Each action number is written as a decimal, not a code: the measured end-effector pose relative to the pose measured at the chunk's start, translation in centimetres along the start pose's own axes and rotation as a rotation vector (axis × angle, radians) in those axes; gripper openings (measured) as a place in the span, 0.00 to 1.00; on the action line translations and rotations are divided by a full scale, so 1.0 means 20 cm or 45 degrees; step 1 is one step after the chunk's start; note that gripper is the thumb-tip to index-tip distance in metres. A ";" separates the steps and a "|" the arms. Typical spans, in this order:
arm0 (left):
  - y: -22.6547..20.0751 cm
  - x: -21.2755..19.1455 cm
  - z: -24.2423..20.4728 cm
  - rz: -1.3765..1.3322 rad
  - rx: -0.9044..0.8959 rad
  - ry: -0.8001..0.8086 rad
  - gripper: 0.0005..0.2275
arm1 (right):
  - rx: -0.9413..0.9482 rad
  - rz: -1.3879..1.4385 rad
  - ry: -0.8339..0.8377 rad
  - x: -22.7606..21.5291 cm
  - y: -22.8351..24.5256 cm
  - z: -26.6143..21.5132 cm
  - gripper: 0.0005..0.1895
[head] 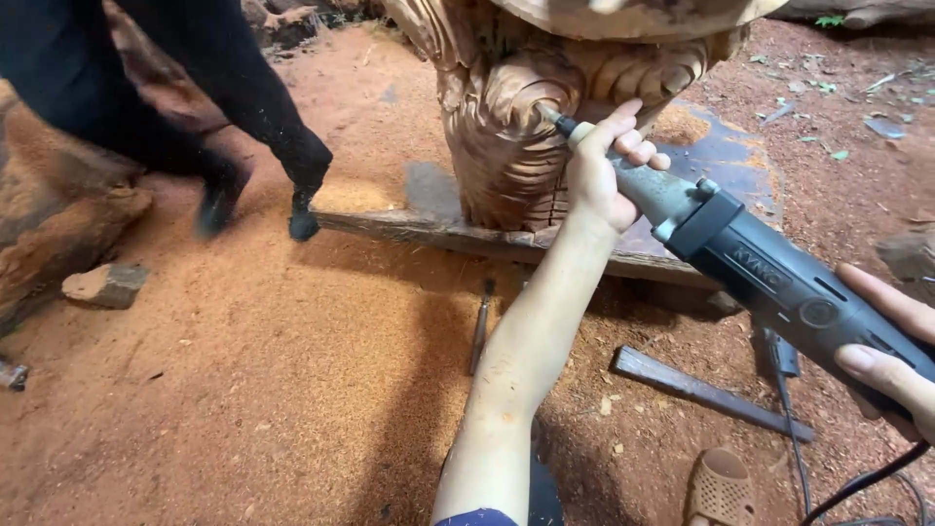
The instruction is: Carving intricate details into a large wooden sculpture using a power rotary tool
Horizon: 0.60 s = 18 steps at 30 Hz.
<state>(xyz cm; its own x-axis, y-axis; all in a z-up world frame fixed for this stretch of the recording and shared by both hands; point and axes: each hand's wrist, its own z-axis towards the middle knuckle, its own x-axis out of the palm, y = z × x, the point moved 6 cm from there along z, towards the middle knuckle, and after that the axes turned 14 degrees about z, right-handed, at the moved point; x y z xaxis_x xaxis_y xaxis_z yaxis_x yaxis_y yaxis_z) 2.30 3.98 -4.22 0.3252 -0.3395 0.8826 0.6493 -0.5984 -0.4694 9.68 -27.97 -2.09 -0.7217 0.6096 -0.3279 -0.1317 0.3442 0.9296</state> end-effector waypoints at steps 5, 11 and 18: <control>0.01 0.01 0.00 0.023 0.001 0.004 0.34 | -0.154 0.087 0.064 0.00 -0.02 0.01 0.45; 0.04 -0.01 0.01 0.068 -0.036 -0.026 0.31 | -0.169 0.191 0.003 0.03 -0.06 0.00 0.44; 0.05 -0.07 -0.01 0.156 -0.038 -0.094 0.12 | -0.204 0.166 -0.045 0.05 -0.23 0.00 0.43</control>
<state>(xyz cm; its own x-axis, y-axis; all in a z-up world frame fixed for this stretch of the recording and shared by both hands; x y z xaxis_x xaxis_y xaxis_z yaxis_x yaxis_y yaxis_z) 2.43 3.74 -5.85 0.4513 -0.3574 0.8177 0.5815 -0.5773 -0.5732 9.54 -28.87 -6.71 -0.7159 0.6671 -0.2062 -0.1469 0.1448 0.9785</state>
